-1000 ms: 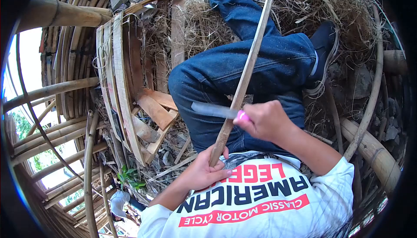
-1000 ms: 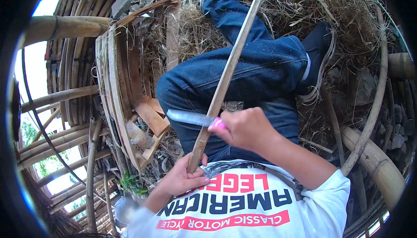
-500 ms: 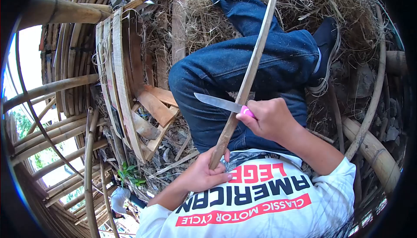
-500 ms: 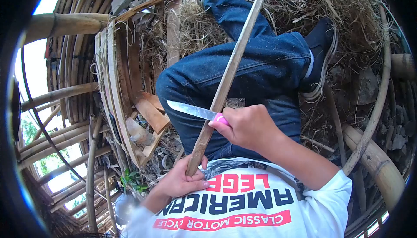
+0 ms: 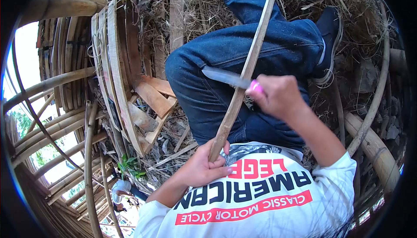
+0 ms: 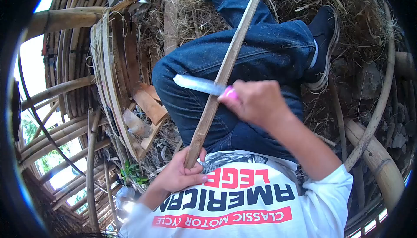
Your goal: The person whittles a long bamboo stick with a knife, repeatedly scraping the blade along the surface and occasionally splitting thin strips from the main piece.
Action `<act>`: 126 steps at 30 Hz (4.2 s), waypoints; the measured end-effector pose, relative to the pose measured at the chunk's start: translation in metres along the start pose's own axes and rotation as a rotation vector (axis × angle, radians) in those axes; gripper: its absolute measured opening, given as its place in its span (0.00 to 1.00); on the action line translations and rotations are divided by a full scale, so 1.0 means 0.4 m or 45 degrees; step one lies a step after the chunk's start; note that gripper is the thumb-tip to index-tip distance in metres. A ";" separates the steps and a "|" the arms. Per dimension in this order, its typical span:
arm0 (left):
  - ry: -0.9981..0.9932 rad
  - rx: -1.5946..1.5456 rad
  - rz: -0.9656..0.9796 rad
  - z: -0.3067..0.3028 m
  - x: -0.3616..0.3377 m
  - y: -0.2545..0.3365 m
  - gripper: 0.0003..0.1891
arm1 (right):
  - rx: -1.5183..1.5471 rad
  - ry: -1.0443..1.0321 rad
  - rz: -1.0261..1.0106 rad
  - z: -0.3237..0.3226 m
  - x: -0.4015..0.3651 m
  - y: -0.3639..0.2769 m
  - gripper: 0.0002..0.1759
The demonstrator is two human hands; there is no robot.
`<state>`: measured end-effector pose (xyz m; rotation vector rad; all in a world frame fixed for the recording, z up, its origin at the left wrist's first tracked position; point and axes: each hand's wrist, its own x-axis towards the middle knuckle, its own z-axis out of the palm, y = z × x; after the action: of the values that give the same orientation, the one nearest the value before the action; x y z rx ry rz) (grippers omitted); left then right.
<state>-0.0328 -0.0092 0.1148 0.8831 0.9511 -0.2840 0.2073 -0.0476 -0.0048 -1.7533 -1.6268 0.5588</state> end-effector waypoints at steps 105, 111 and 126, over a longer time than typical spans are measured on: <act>0.177 0.294 0.257 -0.042 0.078 -0.091 0.13 | 0.417 -0.244 0.155 0.006 -0.053 -0.141 0.07; 0.275 0.514 0.259 -0.026 0.064 -0.064 0.12 | 0.124 -0.155 0.156 0.027 -0.042 -0.152 0.08; 0.239 0.367 0.260 -0.011 0.073 -0.092 0.15 | -0.089 -0.111 0.174 0.033 -0.057 -0.152 0.11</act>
<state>-0.0394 -0.0246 0.0707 1.2803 0.9982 -0.1669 0.1528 -0.0679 0.0269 -1.9266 -1.6103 0.6572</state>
